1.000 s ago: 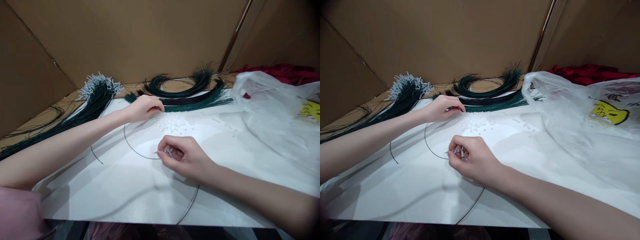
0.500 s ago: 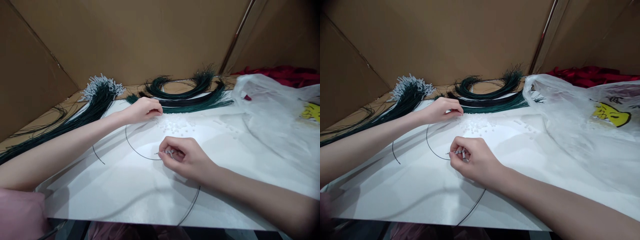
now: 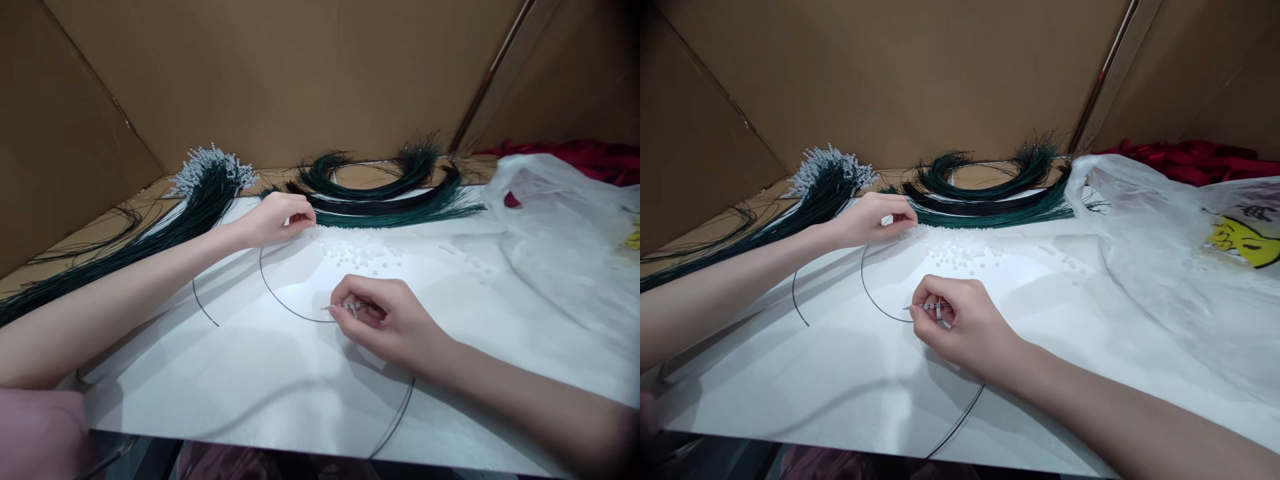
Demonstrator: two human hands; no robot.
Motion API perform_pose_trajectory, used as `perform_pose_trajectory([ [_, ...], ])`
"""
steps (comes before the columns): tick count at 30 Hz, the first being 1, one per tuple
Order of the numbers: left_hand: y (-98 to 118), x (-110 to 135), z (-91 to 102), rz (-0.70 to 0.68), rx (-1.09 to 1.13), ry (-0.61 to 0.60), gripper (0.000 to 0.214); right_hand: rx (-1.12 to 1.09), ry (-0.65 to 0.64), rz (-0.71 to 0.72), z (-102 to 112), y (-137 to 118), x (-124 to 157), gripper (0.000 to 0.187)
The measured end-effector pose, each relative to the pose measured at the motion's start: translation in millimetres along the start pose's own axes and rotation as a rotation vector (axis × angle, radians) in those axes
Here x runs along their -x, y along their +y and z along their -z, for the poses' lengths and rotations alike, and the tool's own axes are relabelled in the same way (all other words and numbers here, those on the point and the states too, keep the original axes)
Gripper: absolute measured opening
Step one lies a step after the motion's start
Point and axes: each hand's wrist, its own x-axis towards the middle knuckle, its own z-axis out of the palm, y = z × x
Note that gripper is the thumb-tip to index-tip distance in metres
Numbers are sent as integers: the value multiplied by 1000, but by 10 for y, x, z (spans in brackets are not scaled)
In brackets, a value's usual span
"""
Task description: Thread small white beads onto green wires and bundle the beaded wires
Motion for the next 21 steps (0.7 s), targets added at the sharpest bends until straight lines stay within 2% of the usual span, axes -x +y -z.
perform_pose_trajectory([
  [9,37,-115,-114,12,131,95,14,3,-7,1,-5,-9,7,9],
  [15,46,-235,-186,-3,162,75,12,-5,-13,12,1,-3,13,9],
  [21,74,-292,-217,-39,143,-6,13,7,0,32,-1,-2,12,9],
])
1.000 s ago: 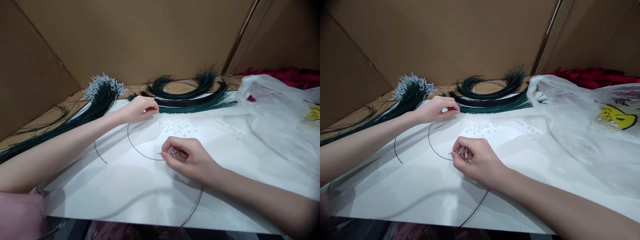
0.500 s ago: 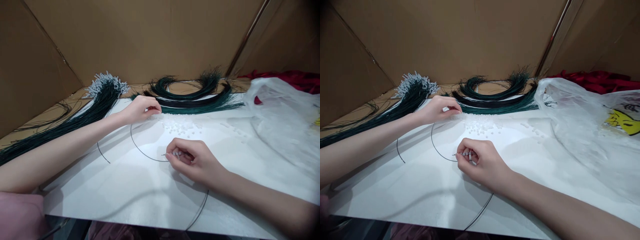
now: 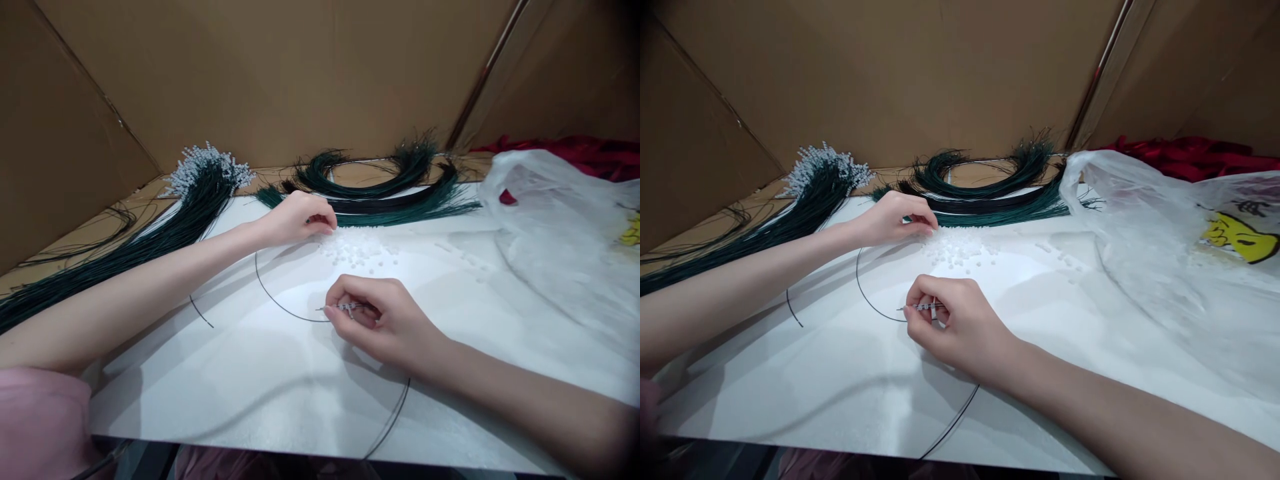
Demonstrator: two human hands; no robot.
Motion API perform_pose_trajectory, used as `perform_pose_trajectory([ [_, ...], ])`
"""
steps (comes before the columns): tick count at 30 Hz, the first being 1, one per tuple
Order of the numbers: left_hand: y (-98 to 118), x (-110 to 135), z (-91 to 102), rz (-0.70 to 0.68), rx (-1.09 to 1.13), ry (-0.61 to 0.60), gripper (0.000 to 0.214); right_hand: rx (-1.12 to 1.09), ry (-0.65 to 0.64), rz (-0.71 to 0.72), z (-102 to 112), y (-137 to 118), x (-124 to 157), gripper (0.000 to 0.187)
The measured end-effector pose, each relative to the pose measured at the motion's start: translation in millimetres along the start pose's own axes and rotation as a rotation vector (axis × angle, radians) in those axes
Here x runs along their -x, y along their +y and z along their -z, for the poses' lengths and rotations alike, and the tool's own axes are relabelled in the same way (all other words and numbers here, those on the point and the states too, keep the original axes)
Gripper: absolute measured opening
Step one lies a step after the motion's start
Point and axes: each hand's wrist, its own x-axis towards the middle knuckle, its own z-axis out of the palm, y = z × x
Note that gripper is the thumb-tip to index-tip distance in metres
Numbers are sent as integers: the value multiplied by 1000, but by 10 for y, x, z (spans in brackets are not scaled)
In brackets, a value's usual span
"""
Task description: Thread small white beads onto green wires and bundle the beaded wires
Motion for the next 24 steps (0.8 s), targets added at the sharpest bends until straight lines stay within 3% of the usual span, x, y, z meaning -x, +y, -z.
perform_pose_trajectory([
  [8,28,16,82,-15,-43,-12,15,-5,-6,-14,-2,-3,-3,8],
  [17,172,142,321,186,193,47,16,-3,-7,-30,-11,17,-1,8],
  [24,328,220,473,220,281,37,14,-4,-10,-40,-10,4,-12,7],
])
